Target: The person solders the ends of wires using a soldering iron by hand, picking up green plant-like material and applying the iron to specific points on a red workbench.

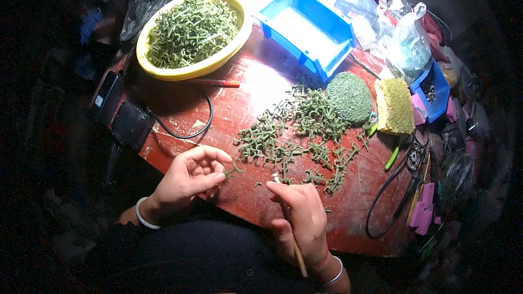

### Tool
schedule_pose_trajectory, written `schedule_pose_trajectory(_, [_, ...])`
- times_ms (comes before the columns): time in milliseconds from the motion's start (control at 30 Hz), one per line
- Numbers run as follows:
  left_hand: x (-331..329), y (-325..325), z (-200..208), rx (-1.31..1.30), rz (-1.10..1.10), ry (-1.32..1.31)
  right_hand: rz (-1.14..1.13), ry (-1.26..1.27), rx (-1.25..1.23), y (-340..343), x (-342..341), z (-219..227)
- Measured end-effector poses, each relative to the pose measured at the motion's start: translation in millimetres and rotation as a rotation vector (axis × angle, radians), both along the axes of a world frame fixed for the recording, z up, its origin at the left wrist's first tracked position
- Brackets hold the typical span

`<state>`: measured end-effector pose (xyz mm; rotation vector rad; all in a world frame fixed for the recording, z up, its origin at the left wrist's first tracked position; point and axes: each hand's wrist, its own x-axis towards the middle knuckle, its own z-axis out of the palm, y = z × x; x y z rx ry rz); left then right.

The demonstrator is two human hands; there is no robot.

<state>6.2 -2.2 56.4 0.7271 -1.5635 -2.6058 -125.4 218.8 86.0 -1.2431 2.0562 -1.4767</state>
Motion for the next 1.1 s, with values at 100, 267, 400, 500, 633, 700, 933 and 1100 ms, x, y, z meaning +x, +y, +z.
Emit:
schedule_pose_trajectory(100, [-5, 3, 8, 0.191, -0.043, -0.053, 0.013, 0.079, -0.09, 0, -2, 3])
schedule_pose_trajectory(267, [-7, 10, 11, 0.358, -0.073, -0.072, -0.054, 0.139, -0.193, -1, 7, -14])
schedule_pose_trajectory(400, [-8, 14, 11, 0.333, -0.103, -0.058, -0.149, -0.271, -0.215, 4, 13, -18])
schedule_pose_trajectory(500, [-7, 16, 13, 0.327, -0.116, -0.061, -0.164, -0.362, -0.238, 3, 15, -18])
schedule_pose_trajectory(633, [-7, 19, 13, 0.323, -0.118, -0.049, -0.2, -0.316, -0.234, 9, 12, -24])
schedule_pose_trajectory(700, [-7, 20, 10, 0.291, -0.122, -0.024, -0.168, -0.267, -0.227, 11, 12, -25])
schedule_pose_trajectory(933, [-6, 24, 0, 0.042, -0.125, -0.024, -0.354, -0.12, -0.156, 24, 10, -26])
schedule_pose_trajectory(1100, [-12, 26, -2, -0.247, -0.145, 0.042, -0.86, 0.348, -0.003, 72, -30, -20])
